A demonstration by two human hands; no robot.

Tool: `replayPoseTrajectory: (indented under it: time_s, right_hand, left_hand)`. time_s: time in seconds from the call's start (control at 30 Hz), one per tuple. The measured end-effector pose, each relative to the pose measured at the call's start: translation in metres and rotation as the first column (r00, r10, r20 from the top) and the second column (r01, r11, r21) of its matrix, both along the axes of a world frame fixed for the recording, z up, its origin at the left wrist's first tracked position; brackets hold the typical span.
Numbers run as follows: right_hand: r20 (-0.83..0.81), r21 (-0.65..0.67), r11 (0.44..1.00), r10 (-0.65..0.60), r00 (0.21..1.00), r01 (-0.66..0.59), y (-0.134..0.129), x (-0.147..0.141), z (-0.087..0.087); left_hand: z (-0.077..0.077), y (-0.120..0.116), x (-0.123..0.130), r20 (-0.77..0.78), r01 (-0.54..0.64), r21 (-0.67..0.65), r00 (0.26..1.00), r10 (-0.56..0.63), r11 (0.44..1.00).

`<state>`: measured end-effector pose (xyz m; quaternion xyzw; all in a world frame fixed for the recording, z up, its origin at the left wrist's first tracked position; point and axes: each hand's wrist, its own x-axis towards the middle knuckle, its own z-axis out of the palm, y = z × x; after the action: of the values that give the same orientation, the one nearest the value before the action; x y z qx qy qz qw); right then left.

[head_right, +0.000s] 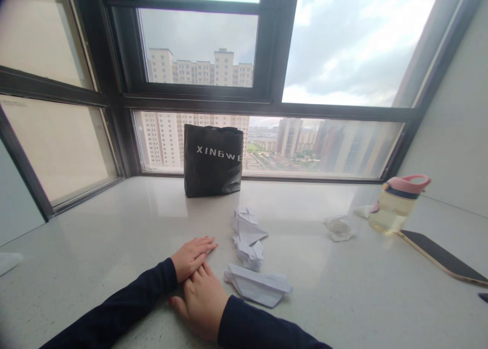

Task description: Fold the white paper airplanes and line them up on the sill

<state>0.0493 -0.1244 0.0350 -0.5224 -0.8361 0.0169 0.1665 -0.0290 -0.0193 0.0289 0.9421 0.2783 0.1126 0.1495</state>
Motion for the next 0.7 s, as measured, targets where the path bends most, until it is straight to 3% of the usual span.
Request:
replayPoseTrajectory:
  time_s: [0.7]
  right_hand:
    - [0.001, -0.002, 1.0, 0.014, 1.0, -0.014, 0.0, 0.0005, 0.0001]
  left_hand:
    - [0.0057, -0.0025, 0.0, -0.012, 0.01, -0.004, 1.0, -0.01, 1.0]
